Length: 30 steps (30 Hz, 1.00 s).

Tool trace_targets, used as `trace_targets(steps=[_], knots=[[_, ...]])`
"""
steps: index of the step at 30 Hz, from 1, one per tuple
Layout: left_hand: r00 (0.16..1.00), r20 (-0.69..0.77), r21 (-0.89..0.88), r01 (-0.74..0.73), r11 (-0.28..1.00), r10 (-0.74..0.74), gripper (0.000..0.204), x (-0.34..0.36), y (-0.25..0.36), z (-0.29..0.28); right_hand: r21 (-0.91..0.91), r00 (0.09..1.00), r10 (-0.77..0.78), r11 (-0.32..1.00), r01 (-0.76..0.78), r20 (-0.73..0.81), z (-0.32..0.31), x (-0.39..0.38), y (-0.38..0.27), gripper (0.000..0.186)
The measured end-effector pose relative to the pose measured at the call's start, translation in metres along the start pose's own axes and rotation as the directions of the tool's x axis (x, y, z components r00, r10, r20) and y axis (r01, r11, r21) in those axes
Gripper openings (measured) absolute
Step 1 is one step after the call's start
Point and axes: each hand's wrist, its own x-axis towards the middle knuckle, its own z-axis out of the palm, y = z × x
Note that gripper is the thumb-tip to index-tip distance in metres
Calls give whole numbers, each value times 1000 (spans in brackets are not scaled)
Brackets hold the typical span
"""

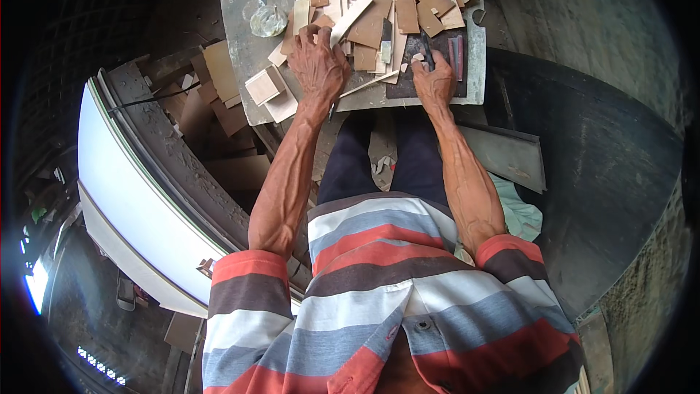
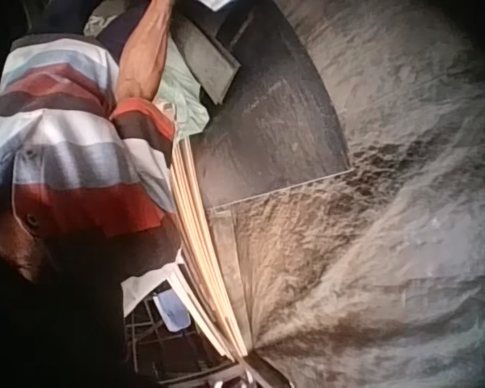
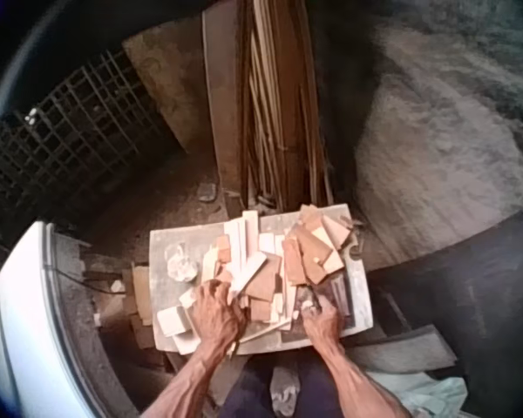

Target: The person works at a cluttered workbench, using a hammer and chisel to shape small wooden pieces. They repeatedly pick up wood scraps, position them, and strike them with the chisel to remove material. The person also uses a file to smooth the edges of the wood and a pencil to mark measurements on the pieces.

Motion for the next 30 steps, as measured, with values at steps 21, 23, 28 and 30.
trace_targets(steps=[21, 23, 28, 30], knots=[[969, 133, -63, -201, 978, 208, 35, 29, -15, 19, 183, 994, 22, 983, -1, -111, -11, -49, -13, 17], [977, 99, -211, -166, 963, 190, 35, 30, -17, 16, 204, 994, 32, 979, -10, -108, -7, -52, -15, 18], [996, -50, -330, -92, 939, 80, 36, 21, -19, -11, 227, 995, 90, 971, -79, -38, 5, -52, -17, 20], [999, -22, -338, -39, 940, 34, 34, 8, -21, -21, 242, 998, 35, 970, -23, -43, 11, -53, -22, 20]])
